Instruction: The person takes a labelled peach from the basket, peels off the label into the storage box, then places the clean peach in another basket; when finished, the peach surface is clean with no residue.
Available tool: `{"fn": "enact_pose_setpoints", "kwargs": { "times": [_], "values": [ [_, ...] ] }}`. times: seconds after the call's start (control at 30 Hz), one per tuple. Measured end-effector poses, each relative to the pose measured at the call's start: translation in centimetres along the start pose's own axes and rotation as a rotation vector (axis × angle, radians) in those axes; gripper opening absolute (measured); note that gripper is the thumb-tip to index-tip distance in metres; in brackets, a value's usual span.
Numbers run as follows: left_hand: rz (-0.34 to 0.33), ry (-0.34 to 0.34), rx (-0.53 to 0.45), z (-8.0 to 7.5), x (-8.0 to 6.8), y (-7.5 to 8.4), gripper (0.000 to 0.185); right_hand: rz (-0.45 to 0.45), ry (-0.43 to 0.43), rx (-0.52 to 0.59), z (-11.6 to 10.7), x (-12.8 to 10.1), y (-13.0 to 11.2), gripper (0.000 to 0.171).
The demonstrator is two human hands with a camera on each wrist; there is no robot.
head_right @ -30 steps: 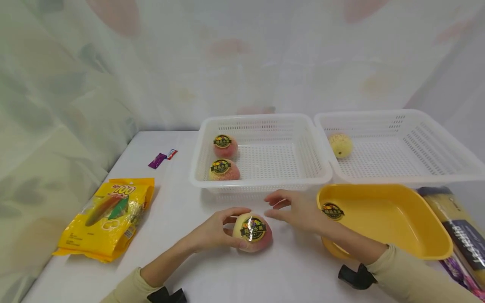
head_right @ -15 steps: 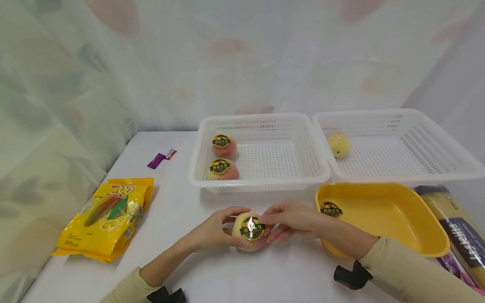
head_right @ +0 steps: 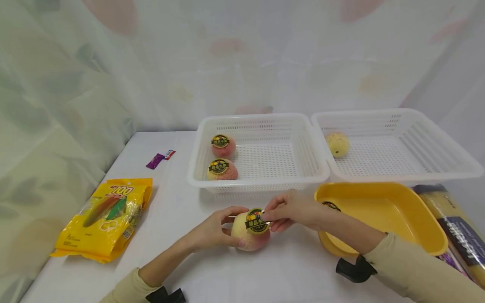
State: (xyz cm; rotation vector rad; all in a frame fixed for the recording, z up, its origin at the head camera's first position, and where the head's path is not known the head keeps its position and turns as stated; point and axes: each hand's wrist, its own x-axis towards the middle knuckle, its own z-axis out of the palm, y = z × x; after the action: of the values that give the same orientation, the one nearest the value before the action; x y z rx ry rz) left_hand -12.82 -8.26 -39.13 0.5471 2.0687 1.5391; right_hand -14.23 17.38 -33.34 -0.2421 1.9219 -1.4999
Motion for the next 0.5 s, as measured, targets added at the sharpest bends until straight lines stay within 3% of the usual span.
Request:
{"fn": "enact_pose_setpoints", "kwargs": {
  "times": [0.23,0.5],
  "values": [
    [-0.014,0.008,0.017,-0.2,-0.2,0.2,0.066,-0.035,-0.027,0.006,-4.7,-2.9,-0.7,0.016],
    [-0.013,-0.003,0.015,-0.1,-0.2,0.2,0.066,-0.009,-0.049,0.011,-10.7,-6.0,3.7,0.011]
  ]
}}
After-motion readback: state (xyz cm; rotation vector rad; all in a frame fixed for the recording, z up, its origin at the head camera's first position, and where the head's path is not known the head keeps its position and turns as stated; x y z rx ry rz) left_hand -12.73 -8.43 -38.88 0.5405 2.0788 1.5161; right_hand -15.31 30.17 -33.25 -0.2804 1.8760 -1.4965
